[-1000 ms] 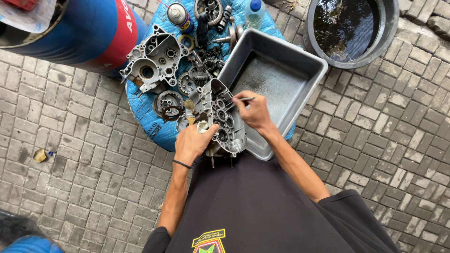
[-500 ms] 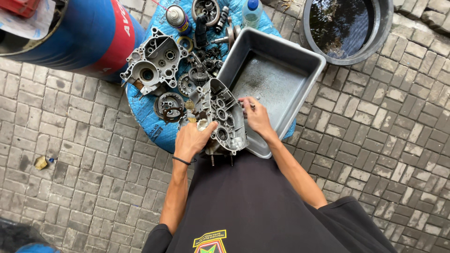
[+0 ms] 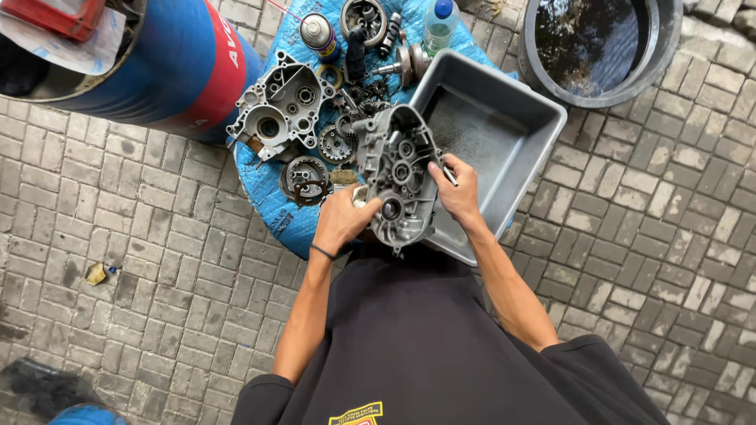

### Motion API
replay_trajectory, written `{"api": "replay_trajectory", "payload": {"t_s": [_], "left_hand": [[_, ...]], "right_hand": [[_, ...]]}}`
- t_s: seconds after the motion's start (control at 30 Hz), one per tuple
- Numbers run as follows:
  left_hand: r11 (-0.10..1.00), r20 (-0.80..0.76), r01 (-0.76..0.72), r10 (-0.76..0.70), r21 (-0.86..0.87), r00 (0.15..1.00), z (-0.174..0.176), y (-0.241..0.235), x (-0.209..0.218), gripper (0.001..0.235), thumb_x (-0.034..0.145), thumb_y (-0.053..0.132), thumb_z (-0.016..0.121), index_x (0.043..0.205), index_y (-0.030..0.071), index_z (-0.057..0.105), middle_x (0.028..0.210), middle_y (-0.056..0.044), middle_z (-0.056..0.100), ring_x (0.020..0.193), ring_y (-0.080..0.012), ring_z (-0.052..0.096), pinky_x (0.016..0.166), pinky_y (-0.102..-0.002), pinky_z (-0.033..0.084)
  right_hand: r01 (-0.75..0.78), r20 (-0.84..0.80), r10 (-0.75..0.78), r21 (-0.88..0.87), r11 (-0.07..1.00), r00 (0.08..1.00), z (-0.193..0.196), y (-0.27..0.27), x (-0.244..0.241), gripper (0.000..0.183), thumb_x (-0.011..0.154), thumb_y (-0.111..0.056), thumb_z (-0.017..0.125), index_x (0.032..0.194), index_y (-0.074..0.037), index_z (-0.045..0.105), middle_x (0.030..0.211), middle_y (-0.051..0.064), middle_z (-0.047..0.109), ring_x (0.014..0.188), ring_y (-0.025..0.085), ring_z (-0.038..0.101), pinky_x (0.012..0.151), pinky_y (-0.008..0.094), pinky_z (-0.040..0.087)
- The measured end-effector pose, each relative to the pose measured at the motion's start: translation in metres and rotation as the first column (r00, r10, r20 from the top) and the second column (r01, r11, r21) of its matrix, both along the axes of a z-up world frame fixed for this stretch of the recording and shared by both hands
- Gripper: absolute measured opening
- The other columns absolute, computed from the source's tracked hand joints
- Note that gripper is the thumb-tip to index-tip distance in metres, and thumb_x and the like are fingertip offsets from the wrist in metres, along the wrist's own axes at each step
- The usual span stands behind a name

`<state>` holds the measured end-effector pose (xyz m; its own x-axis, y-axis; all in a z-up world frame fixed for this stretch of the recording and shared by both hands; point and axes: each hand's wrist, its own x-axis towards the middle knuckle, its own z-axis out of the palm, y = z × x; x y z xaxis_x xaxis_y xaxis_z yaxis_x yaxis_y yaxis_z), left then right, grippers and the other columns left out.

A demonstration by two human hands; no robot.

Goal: The person cleans a disassembled engine casing using a small metal tool and a white cloth. They repeatedly scrape and wipe the internal surfaces and holes of the casing while holding it over a grey plastic tray. The person rotates the casing to access different areas and continues the cleaning process throughout the clip.

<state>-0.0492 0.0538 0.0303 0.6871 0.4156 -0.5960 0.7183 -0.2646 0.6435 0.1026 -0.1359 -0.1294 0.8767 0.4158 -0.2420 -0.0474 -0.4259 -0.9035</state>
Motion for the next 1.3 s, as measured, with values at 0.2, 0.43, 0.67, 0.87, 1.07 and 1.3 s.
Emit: {"api": "replay_trajectory", "payload": {"t_s": [0.2,0.43,0.67,0.87,1.07,1.3], "left_hand": [[0.990,0.010,-0.050,0.050,0.130,0.999,-0.085,0.014,0.032,0.053,0.079,0.054,0.062,0.100,0.009,0.078,0.093,-0.023,0.075,0.104,-0.0448,0.069,0.090,-0.053,0.050],[0.977,0.024,-0.134,0.131,0.167,0.991,-0.130,0.014,0.035,0.043,0.079,0.048,0.057,0.109,0.024,0.076,0.091,-0.015,0.074,0.102,-0.0422,0.069,0.088,-0.049,0.052],[0.958,0.304,-0.258,0.210,0.126,0.929,-0.124,-0.007,0.031,0.029,0.077,0.029,0.058,0.101,0.019,0.071,0.081,-0.021,0.067,0.091,-0.0445,0.064,0.084,-0.050,0.049],[0.929,0.399,-0.365,0.313,0.060,0.862,-0.121,-0.021,0.030,0.036,0.081,0.029,0.069,0.111,0.009,0.068,0.108,-0.024,0.066,0.107,-0.0468,0.062,0.096,-0.053,0.048],[0.912,0.281,-0.401,0.364,0.085,0.888,-0.145,-0.022,0.027,0.032,0.084,0.050,0.078,0.099,0.022,0.078,0.080,-0.013,0.073,0.086,-0.0356,0.072,0.074,-0.042,0.053],[0.904,0.323,-0.422,0.378,0.076,0.868,-0.165,-0.017,0.024,0.024,0.087,0.048,0.078,0.091,0.024,0.080,0.067,-0.010,0.070,0.073,-0.0291,0.071,0.068,-0.037,0.053]], "right_hand": [[0.034,0.128,-0.031,-0.022,0.999,0.991,-0.030,-0.003,0.029,0.021,0.091,-0.025,0.074,0.078,-0.013,0.063,0.064,0.002,0.056,0.063,0.008,0.051,0.059,0.027,0.043],[0.068,0.073,-0.067,-0.008,0.998,0.995,-0.032,-0.012,0.029,0.018,0.082,-0.022,0.078,0.074,-0.013,0.065,0.060,0.002,0.055,0.053,0.008,0.055,0.052,0.023,0.044],[0.074,0.106,-0.075,0.016,0.997,0.992,-0.036,-0.024,0.031,0.020,0.077,-0.017,0.079,0.070,-0.013,0.061,0.055,0.002,0.051,0.055,0.006,0.056,0.049,0.023,0.043],[0.056,0.150,-0.065,0.062,0.996,0.987,-0.042,-0.032,0.033,0.024,0.079,-0.017,0.081,0.068,-0.013,0.060,0.053,0.004,0.051,0.051,0.007,0.052,0.048,0.022,0.042],[-0.007,0.160,-0.005,0.069,0.998,0.987,-0.039,-0.032,0.033,0.029,0.096,-0.028,0.073,0.072,-0.015,0.062,0.054,0.002,0.059,0.054,0.005,0.050,0.051,0.023,0.044],[-0.055,0.250,-0.008,0.243,0.968,0.968,0.014,-0.036,0.042,0.039,0.114,-0.032,0.038,0.138,-0.001,0.043,0.108,0.022,0.067,0.091,0.023,0.063,0.073,0.033,0.057]]}}
